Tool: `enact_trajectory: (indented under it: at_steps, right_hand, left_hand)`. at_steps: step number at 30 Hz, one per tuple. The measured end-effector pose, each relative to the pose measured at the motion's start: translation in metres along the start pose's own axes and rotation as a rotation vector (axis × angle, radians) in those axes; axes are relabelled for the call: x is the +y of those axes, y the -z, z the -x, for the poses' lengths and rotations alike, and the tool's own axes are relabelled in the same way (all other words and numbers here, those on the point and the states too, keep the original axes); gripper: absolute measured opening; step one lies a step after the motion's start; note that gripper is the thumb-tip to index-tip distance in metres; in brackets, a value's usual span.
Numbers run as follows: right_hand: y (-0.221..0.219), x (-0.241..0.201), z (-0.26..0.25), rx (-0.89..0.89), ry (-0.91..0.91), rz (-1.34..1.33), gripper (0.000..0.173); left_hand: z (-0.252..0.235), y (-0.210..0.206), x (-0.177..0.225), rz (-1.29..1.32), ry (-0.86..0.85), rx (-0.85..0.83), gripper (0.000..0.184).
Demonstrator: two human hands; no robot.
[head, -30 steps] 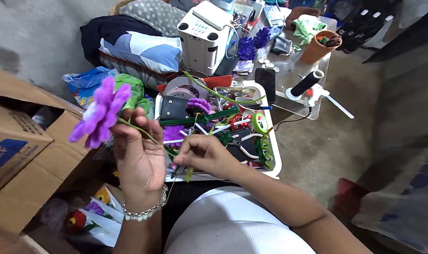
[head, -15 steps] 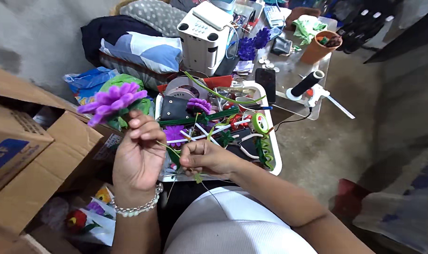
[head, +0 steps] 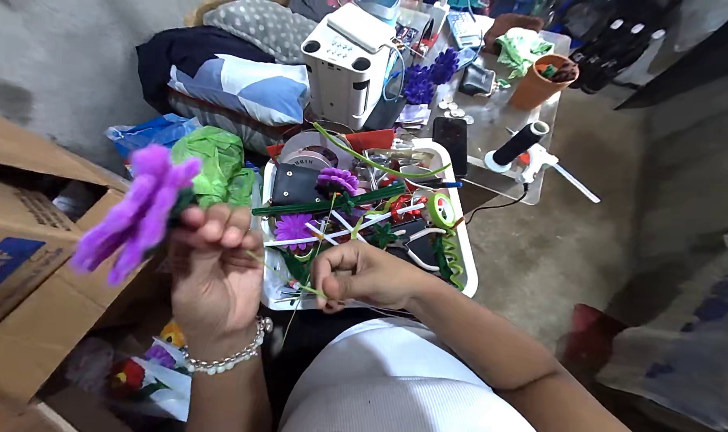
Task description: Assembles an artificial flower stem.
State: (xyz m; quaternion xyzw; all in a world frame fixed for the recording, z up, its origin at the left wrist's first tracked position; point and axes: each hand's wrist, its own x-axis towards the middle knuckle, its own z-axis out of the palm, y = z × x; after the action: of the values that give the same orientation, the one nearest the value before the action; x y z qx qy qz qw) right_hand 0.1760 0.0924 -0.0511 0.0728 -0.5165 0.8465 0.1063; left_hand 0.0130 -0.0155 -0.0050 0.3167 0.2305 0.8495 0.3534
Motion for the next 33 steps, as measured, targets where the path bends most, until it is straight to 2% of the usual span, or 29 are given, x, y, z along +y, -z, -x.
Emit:
enact_trajectory:
  at_steps: [2,4,5,7,10,13,16,19,20,23,25,27,30,32,33]
  right_hand:
    - [0.000,0.007,-0.001,-0.102,-0.042,-0.184,0.011]
    - [-0.006,0.012,-0.002,-0.073,-0.018,-0.143,0.010]
    - [-0.009,0.011,-0.002,-0.028,0.005,-0.063,0.010]
    - [-0.011,0.010,-0.001,0.112,0.059,0.142,0.011]
    - [-0.008,0.013,-0.001,0.379,0.165,0.553,0.018]
    - [-0.007,0.020,-0.002,0.542,0.284,0.906,0.021]
    - [-0.007,0.022,-0.001,0.559,0.293,0.994,0.021]
    - [-0.004,0.018,0.001,0.492,0.255,0.897,0.024]
    - [-0.004,0.016,0.002,0.439,0.216,0.767,0.023]
    - [-0.004,0.011,0.003,0.247,-0.004,0.153,0.014]
    - [-0.004,0.013,0.002,0.274,-0.036,-0.005,0.013]
    - [-0.002,0.015,0.001,0.405,0.077,0.202,0.012]
    - [0.002,0.019,0.000,0.571,0.299,0.869,0.021]
    - [-0.002,0.019,0.000,0.585,0.375,1.172,0.022]
    - [-0.005,0.020,0.000,0.566,0.400,1.226,0.021]
  left_hand:
    - [-0.001,-0.003,0.000,0.347,0.046,-0.123,0.002]
    - [-0.001,-0.008,-0.001,0.607,0.143,-0.148,0.007]
    - [0.000,-0.009,-0.002,0.657,0.192,-0.130,0.012]
    - [-0.002,-0.009,-0.003,0.498,0.231,-0.022,0.021]
    - [-0.006,-0.014,-0.009,-0.097,0.156,0.303,0.025]
    - [-0.006,-0.013,-0.021,-0.299,0.000,0.436,0.017]
    - [-0.008,-0.010,-0.021,-0.417,-0.051,0.473,0.018]
    - [-0.010,-0.004,-0.014,-0.405,-0.037,0.422,0.023]
    - [-0.011,-0.004,-0.012,-0.362,-0.013,0.413,0.026]
    - [-0.013,-0.001,-0.009,-0.190,0.098,0.391,0.037]
    - [-0.013,-0.002,-0.012,-0.209,0.109,0.393,0.034]
    - [-0.012,-0.003,-0.014,-0.275,0.097,0.364,0.032]
    - [-0.007,-0.003,-0.020,-0.430,0.071,0.315,0.028]
    - [-0.005,0.000,-0.024,-0.524,-0.001,0.333,0.021]
    - [-0.005,0.002,-0.026,-0.550,-0.047,0.361,0.019]
